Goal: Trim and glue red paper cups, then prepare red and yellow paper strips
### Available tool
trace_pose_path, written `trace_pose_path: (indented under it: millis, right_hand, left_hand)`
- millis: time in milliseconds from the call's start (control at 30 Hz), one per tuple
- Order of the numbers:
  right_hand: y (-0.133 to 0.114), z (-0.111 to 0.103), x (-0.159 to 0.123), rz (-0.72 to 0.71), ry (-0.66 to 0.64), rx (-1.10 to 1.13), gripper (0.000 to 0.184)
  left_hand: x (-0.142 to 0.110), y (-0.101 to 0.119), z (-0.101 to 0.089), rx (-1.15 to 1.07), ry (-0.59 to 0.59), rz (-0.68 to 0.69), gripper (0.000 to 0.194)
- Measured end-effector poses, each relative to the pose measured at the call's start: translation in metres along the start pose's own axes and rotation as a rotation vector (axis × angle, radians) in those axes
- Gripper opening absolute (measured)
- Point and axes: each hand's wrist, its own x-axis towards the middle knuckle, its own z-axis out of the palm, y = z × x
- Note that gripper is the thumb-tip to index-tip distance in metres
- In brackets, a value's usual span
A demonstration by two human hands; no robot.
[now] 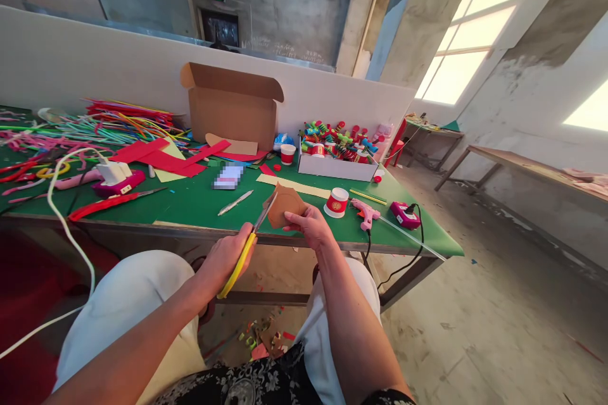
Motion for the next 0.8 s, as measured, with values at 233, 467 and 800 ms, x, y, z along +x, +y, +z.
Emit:
trace_pose_path:
  millis: [233, 467, 800]
  right_hand:
    - [-0.002, -0.006, 0.000, 0.028, -0.047, -0.049, 0.048]
    - [0.001, -0.003, -0.001, 0.062, -0.086, -0.072, 0.051]
    - [-0.004, -0.010, -0.003, 0.061, -0.113, -0.124, 0.050]
  left_hand:
    - [0.003, -0.007, 0.010, 0.032, 0.045, 0.042, 0.025]
    - [0.005, -0.009, 0.012, 0.062, 0.075, 0.035, 0.025]
    - [-0.003, -0.004, -0.004, 0.161, 0.068, 0.038, 0.027]
